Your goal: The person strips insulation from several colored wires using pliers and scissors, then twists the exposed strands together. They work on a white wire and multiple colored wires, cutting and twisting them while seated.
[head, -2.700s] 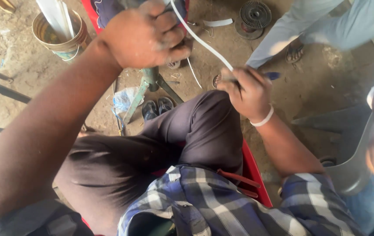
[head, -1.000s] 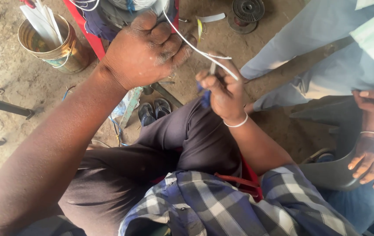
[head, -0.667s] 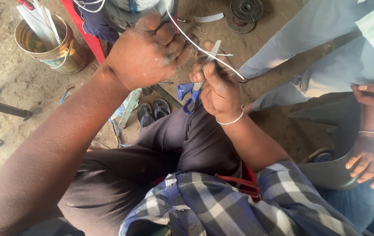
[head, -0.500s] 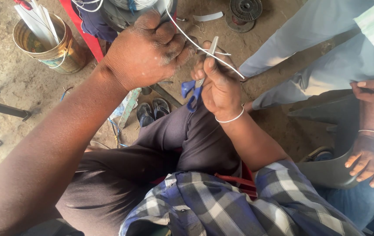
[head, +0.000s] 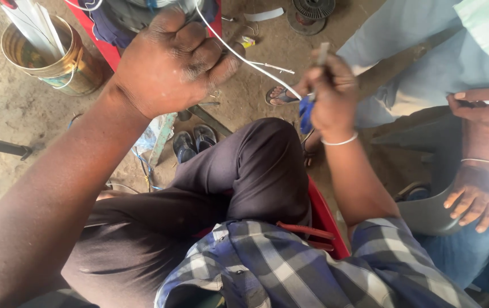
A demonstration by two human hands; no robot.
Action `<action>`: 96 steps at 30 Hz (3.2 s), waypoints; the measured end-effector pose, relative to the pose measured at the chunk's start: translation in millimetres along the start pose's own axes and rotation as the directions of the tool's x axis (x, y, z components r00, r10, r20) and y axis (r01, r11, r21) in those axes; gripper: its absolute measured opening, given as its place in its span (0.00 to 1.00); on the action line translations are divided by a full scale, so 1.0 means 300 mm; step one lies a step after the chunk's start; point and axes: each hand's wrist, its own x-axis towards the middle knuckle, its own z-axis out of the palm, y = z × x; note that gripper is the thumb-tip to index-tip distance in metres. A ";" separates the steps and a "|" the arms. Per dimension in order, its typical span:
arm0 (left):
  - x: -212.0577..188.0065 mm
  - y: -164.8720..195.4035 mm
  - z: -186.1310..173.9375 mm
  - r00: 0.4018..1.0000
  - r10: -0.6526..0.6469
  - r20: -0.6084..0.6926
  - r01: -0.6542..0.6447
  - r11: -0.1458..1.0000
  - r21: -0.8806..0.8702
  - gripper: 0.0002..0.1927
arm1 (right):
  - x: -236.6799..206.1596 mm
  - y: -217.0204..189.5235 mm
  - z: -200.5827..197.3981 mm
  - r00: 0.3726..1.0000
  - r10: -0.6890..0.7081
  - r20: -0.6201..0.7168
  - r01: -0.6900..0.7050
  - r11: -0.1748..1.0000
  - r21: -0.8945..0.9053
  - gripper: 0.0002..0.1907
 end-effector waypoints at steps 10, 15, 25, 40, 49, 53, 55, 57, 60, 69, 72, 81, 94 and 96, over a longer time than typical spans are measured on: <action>-0.026 0.001 0.017 1.000 0.019 -0.002 -0.019 1.000 0.012 0.05 | 0.018 0.007 0.372 0.959 -0.197 0.203 0.197 0.980 0.022 0.21; -0.019 0.007 0.017 1.000 0.015 0.008 -0.015 1.000 0.006 0.04 | 0.019 0.003 0.407 0.953 -0.216 0.212 0.191 0.973 0.132 0.17; 0.018 0.018 0.020 1.000 0.001 0.025 0.000 1.000 -0.031 0.08 | -0.024 0.006 0.320 0.979 0.051 0.195 -0.142 0.861 0.489 0.11; 0.025 0.025 0.003 0.978 -0.153 0.144 0.183 0.957 -0.227 0.09 | -0.039 0.027 0.161 0.945 0.005 0.328 -0.049 0.991 0.127 0.27; 0.037 0.020 -0.019 0.981 -0.128 0.147 0.151 0.976 -0.154 0.08 | -0.009 -0.018 0.086 0.971 0.040 0.238 -0.149 0.874 0.463 0.16; 0.022 0.016 -0.076 0.991 -0.114 0.066 0.126 0.967 -0.223 0.13 | 0.022 -0.087 -0.040 0.987 0.112 0.111 -0.128 0.981 0.146 0.18; 0.027 0.026 -0.104 0.985 -0.173 -0.002 0.166 0.948 -0.271 0.13 | 0.038 -0.121 -0.055 0.984 0.165 0.062 -0.164 0.986 -0.014 0.21; 0.044 0.038 -0.114 0.956 -0.281 -0.081 0.246 0.923 -0.296 0.10 | 0.057 -0.156 -0.038 0.990 0.106 0.090 -0.104 0.994 -0.030 0.20; 0.093 0.044 -0.076 0.942 -0.336 -0.006 0.282 0.801 -0.527 0.12 | 0.083 -0.217 0.015 0.982 -0.094 0.166 0.137 0.952 -0.274 0.19; 0.076 0.022 0.008 0.940 -0.320 0.118 0.320 0.711 -0.626 0.10 | 0.167 -0.325 0.201 0.551 -0.332 0.766 0.833 0.279 -0.478 0.13; 0.071 0.016 -0.002 0.930 -0.310 0.199 0.364 0.701 -0.614 0.17 | 0.203 -0.327 0.252 0.425 -0.306 0.852 0.904 0.189 -0.383 0.19; 0.036 0.023 -0.044 0.935 -0.281 0.215 0.354 0.736 -0.577 0.20 | 0.202 -0.325 0.344 0.257 -0.281 0.925 0.966 0.045 -0.255 0.19; 0.014 0.040 -0.052 0.930 -0.286 0.230 0.362 0.815 -0.452 0.24 | 0.193 -0.309 0.392 0.138 -0.335 0.932 0.981 -0.082 -0.175 0.15; 0.012 0.038 -0.047 0.941 -0.272 0.203 0.334 0.848 -0.412 0.25 | 0.199 -0.311 0.395 0.137 -0.320 0.937 0.977 -0.111 -0.181 0.13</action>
